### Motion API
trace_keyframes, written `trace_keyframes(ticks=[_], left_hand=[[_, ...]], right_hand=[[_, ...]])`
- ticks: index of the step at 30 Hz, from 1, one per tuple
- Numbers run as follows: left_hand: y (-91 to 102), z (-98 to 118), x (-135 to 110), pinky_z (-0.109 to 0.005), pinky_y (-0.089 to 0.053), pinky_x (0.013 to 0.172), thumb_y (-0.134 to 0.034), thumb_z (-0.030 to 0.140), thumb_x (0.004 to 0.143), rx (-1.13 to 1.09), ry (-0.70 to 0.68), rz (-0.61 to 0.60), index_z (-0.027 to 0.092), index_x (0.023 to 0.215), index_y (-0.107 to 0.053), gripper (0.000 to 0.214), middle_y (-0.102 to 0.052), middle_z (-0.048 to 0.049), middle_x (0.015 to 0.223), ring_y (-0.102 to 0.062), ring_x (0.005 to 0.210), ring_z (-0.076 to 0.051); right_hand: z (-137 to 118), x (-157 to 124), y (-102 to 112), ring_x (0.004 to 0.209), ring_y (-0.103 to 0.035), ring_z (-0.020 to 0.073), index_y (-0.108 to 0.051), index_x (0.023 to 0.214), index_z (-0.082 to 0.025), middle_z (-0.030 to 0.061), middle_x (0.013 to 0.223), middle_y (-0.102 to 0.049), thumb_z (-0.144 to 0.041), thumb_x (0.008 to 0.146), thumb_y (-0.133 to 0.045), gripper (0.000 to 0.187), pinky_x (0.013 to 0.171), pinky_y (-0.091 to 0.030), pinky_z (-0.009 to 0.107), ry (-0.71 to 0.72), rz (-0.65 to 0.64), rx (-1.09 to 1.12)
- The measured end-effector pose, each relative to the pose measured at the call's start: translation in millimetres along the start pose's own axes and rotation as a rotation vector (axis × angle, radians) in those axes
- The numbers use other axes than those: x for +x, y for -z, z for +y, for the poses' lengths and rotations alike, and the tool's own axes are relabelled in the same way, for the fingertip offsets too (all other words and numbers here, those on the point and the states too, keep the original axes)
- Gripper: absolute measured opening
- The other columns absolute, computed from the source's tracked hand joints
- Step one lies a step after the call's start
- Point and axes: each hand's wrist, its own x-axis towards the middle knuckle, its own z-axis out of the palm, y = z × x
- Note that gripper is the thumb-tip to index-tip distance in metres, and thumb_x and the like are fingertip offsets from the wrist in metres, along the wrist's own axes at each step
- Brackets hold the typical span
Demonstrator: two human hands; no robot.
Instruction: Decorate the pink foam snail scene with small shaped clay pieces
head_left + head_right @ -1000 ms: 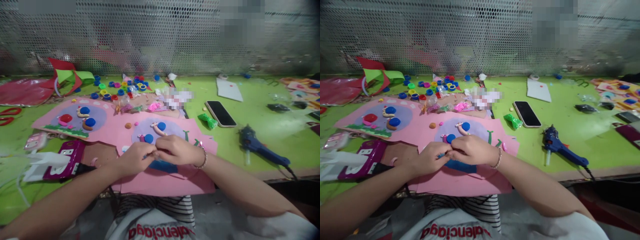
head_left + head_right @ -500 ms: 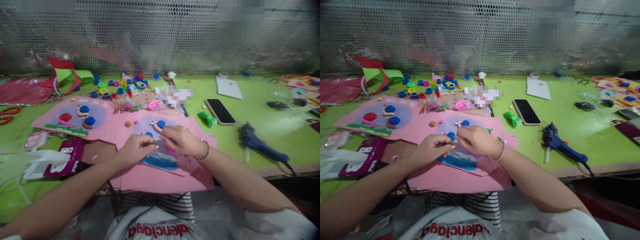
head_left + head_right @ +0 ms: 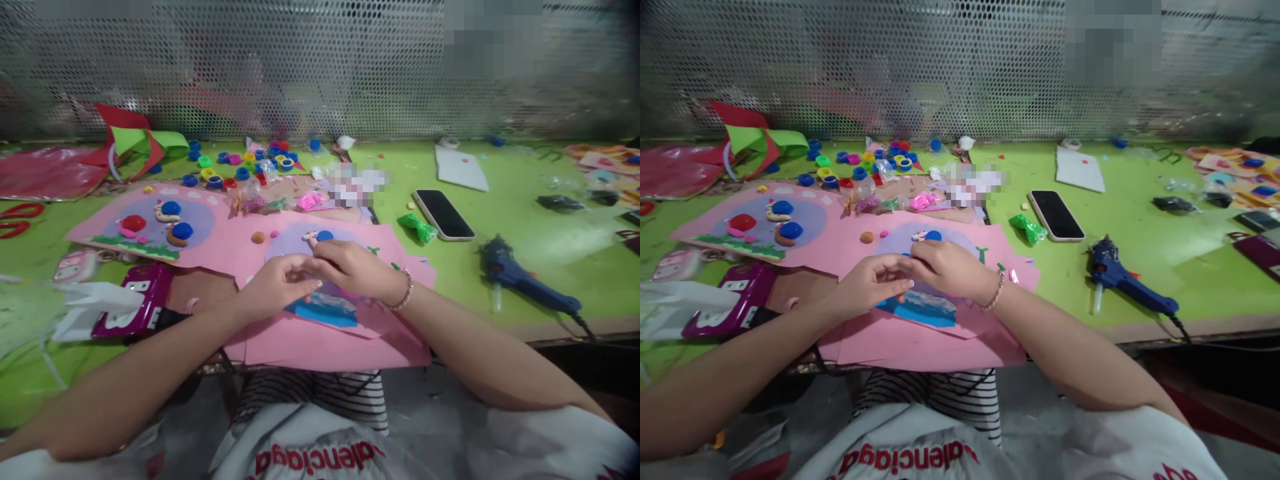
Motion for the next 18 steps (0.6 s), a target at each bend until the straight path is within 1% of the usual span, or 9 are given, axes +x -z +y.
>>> trace_keyframes(ticks=[4, 7, 11, 14, 18], left_hand=[[-1.2, 0.7, -3.0, -0.021, -0.047, 0.056, -0.058, 0.023, 0.077, -0.031, -0.001, -0.047, 0.009, 0.096, -0.061, 0.024, -0.065, -0.0055, 0.083, -0.056, 0.057, -0.007], [-0.8, 2.4, -3.6, -0.021, -0.047, 0.055, -0.059, 0.022, 0.076, -0.055, 0.006, -0.052, 0.009, 0.093, -0.061, 0.022, -0.066, -0.0064, 0.082, -0.056, 0.057, -0.008], [-0.5, 5.4, -2.8, -0.021, -0.046, 0.053, -0.061, 0.020, 0.073, -0.101, 0.019, -0.064, 0.009, 0.088, -0.061, 0.019, -0.066, -0.0045, 0.073, -0.055, 0.054, -0.007], [-0.8, 6.1, -2.0, -0.021, -0.047, 0.054, -0.063, 0.020, 0.072, -0.096, 0.036, -0.080, 0.009, 0.087, -0.062, 0.019, -0.066, -0.0039, 0.072, -0.055, 0.054, -0.007], [-1.1, 1.8, -0.4, -0.022, -0.047, 0.055, -0.065, 0.021, 0.069, -0.103, 0.056, -0.082, 0.009, 0.084, -0.062, 0.019, -0.067, -0.0055, 0.076, -0.056, 0.054, -0.007]], right_hand=[[2.6, 1.2, -1.2, 0.056, -0.039, 0.0106, -0.042, 0.068, -0.018, -0.0006, 0.060, -0.044, -0.028, 0.095, -0.028, 0.032, 0.057, -0.029, 0.024, 0.088, -0.050, 0.024], [5.5, 1.8, -0.3, 0.055, -0.039, 0.0095, -0.040, 0.065, -0.018, -0.0011, 0.059, -0.044, -0.029, 0.096, -0.027, 0.035, 0.057, -0.030, 0.023, 0.131, -0.028, 0.080], [6.7, 2.0, 0.0, 0.052, -0.037, 0.0081, -0.039, 0.062, -0.018, -0.0028, 0.055, -0.041, -0.032, 0.096, -0.028, 0.038, 0.056, -0.030, 0.023, 0.153, 0.001, 0.163], [5.9, 1.3, 0.7, 0.051, -0.036, 0.0070, -0.039, 0.060, -0.017, -0.0036, 0.055, -0.039, -0.032, 0.094, -0.031, 0.038, 0.054, -0.029, 0.022, 0.139, -0.025, 0.221], [6.2, 0.6, 2.6, 0.050, -0.036, 0.0067, -0.038, 0.058, -0.017, -0.0040, 0.053, -0.038, -0.031, 0.092, -0.035, 0.037, 0.053, -0.029, 0.022, 0.051, -0.109, 0.328]])
